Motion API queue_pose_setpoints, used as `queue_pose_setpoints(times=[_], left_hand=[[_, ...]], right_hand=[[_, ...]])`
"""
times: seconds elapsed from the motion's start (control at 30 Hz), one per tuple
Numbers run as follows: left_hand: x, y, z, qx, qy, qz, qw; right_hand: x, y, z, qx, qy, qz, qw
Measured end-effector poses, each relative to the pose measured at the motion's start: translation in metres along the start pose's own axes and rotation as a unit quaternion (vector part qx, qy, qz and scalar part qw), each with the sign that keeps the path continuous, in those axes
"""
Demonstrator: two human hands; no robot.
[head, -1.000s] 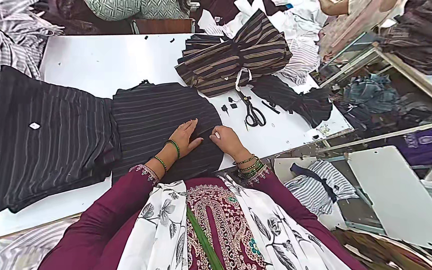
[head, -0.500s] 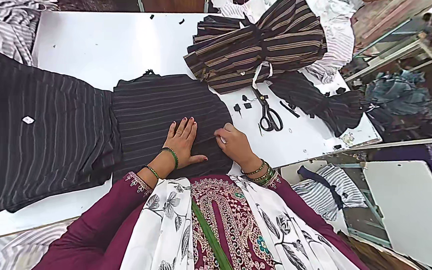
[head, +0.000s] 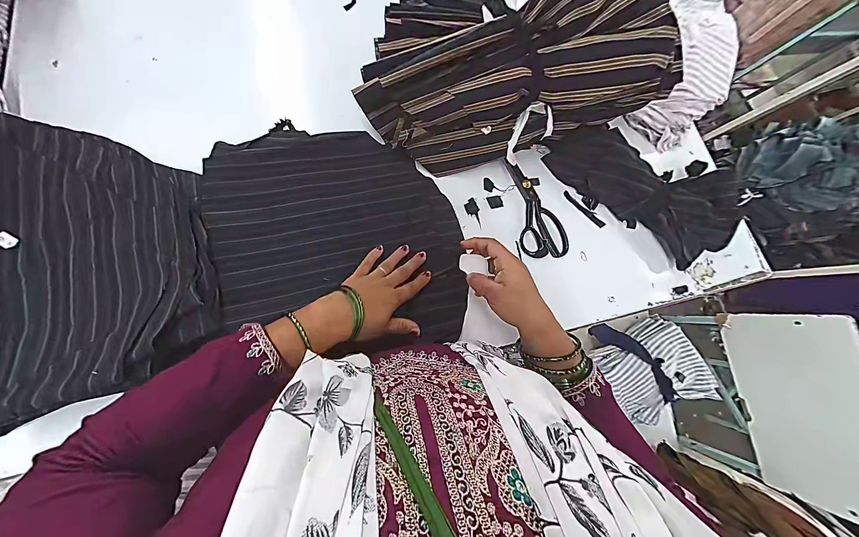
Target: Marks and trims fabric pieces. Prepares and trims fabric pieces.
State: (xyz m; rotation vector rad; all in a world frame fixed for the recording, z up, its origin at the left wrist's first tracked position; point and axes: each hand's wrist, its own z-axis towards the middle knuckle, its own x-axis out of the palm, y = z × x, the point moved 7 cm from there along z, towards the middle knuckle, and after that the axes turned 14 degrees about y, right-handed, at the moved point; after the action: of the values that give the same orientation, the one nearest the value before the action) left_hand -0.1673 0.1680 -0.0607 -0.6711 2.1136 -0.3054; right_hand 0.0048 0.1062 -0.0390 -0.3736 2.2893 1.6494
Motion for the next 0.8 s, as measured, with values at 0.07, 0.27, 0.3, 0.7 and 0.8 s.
queue_pose_setpoints(times=[0.07, 0.27, 0.3, 0.7, 0.8], left_hand=[[-0.018, 0.006, 0.013, 0.054, -0.073, -0.033, 0.995], [-0.061, 0.013, 0.047, 0.051, -0.117, -0.11, 0.986], [-0.064, 0.012, 0.05, 0.04, -0.102, -0.115, 0.987], [-0.069, 0.007, 0.055, -0.016, -0.014, -0.137, 0.99], [-0.068, 0.009, 0.057, 0.0, -0.032, -0.14, 0.99]], right_hand=[[0.001, -0.001, -0.003, -0.038, -0.037, 0.11, 0.993], [0.017, -0.006, -0.002, -0.115, -0.12, 0.171, 0.971], [0.019, -0.008, -0.001, -0.13, -0.12, 0.156, 0.972], [0.032, 0.003, 0.011, -0.121, -0.123, -0.089, 0.981], [0.035, 0.008, 0.007, -0.118, -0.123, -0.13, 0.977]])
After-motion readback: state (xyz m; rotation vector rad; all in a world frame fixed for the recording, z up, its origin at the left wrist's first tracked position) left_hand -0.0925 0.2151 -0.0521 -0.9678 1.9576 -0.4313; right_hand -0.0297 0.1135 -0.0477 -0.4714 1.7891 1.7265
